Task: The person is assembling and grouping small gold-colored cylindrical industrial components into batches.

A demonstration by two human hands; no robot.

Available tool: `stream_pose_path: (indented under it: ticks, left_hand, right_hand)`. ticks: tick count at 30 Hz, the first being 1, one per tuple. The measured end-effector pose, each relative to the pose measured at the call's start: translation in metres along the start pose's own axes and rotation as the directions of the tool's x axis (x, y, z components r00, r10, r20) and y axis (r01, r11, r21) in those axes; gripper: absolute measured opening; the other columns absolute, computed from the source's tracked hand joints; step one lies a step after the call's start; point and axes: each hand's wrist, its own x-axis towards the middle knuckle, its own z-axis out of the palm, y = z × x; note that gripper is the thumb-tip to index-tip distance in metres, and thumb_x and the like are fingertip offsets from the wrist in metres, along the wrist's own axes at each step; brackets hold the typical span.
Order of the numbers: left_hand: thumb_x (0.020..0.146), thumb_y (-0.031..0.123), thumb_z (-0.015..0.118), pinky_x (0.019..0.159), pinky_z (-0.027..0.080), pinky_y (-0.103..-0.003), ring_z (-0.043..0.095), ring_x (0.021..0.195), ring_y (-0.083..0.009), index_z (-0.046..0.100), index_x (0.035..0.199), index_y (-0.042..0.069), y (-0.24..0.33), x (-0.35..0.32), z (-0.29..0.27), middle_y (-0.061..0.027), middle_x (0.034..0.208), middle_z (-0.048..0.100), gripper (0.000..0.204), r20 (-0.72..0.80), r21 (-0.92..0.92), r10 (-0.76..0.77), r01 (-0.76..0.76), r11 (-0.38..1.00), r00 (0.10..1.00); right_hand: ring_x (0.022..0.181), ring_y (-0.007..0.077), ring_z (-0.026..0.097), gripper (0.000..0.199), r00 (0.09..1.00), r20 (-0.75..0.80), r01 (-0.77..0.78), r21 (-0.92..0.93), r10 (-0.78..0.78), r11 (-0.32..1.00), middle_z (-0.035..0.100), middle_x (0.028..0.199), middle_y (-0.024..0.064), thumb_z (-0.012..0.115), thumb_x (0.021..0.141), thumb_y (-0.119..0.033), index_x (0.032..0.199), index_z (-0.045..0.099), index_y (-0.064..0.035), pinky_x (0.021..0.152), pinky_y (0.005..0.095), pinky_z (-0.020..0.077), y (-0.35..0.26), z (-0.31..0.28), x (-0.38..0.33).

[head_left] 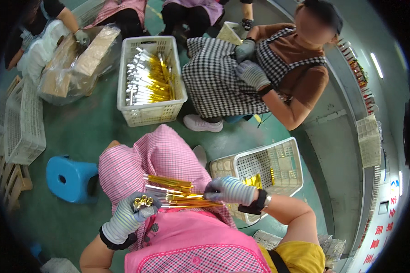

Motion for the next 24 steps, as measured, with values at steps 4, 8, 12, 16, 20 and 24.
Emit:
stream_pose_path:
  ticks: [4, 8, 12, 16, 20, 24]
  left_hand:
    - [0.084, 0.015, 0.073, 0.081, 0.053, -0.027, 0.065, 0.089, -0.0114, 0.064, 0.109, 0.004, 0.009, -0.002, 0.007, -0.0055, 0.096, 0.069, 0.028, 0.079, 0.294, -0.055, 0.029, 0.955, 0.995]
    - [0.085, 0.023, 0.073, 0.081, 0.052, -0.029, 0.065, 0.089, -0.0126, 0.062, 0.113, 0.003, 0.007, -0.004, 0.009, -0.0089, 0.098, 0.069, 0.036, 0.047, 0.442, -0.107, 0.076, 0.894, 0.993]
    - [0.085, 0.027, 0.067, 0.071, 0.05, -0.035, 0.062, 0.077, -0.0182, 0.064, 0.103, -0.001, 0.046, 0.007, 0.022, -0.0121, 0.083, 0.066, 0.033, -0.007, 0.658, -0.132, 0.104, 0.746, 0.991]
    - [0.081, 0.013, 0.066, 0.079, 0.051, -0.035, 0.066, 0.089, -0.026, 0.061, 0.102, 0.004, 0.044, -0.004, 0.005, -0.0126, 0.098, 0.067, 0.024, 0.118, 0.859, 0.217, -0.209, 0.467, 0.969]
    - [0.079, 0.017, 0.065, 0.082, 0.052, -0.035, 0.065, 0.098, -0.0273, 0.06, 0.1, 0.006, 0.026, 0.014, 0.014, -0.0108, 0.106, 0.066, 0.024, 0.39, 0.847, 0.573, -0.525, 0.084, 0.721]
    - [0.078, 0.018, 0.059, 0.078, 0.053, -0.036, 0.064, 0.094, -0.0267, 0.06, 0.097, 0.007, 0.011, 0.011, 0.026, -0.009, 0.101, 0.064, 0.022, 0.558, 0.829, 0.405, -0.506, -0.237, 0.725]
  right_hand:
    - [0.083, 0.0378, 0.064, 0.032, 0.996, 0.02, 0.092, -0.18, -0.09, 0.979, 0.067, 0.088, 0.0174, 0.062, 0.086, -0.036, 0.099, 0.066, -0.0068, 0.071, 0.0432, 0.0497, -0.002, 0.015, 0.007]
    - [0.08, 0.0376, 0.064, 0.031, 0.978, 0.037, 0.207, -0.261, -0.204, 0.943, 0.067, 0.085, 0.0178, 0.064, 0.082, -0.033, 0.098, 0.067, -0.007, 0.07, 0.0431, 0.0509, 0.017, 0.023, 0.015]
    - [0.082, 0.0337, 0.062, 0.021, 0.958, -0.059, 0.25, -0.311, -0.281, 0.917, 0.066, 0.088, 0.0147, 0.058, 0.087, -0.02, 0.097, 0.07, -0.0064, 0.073, 0.0414, 0.0492, 0.015, 0.003, 0.004]
    - [0.073, 0.0325, 0.062, 0.016, 0.983, -0.141, 0.082, -0.226, -0.116, 0.971, 0.065, 0.077, 0.0143, 0.066, 0.08, -0.011, 0.094, 0.07, -0.0039, 0.065, 0.0395, 0.0475, -0.028, -0.043, -0.025]
    - [0.066, 0.0135, 0.058, 0.024, 0.995, 0.036, -0.103, 0.311, 0.096, 0.945, 0.063, 0.072, 0.0051, 0.066, 0.089, -0.017, 0.1, 0.068, 0.0036, 0.063, 0.0283, 0.0466, -0.031, -0.045, -0.022]
    - [0.069, 0.0067, 0.056, 0.029, 0.964, 0.178, -0.262, 0.497, 0.199, 0.827, 0.063, 0.076, -0.0002, 0.067, 0.091, -0.023, 0.101, 0.069, 0.0038, 0.065, 0.0226, 0.0468, -0.025, -0.039, -0.03]
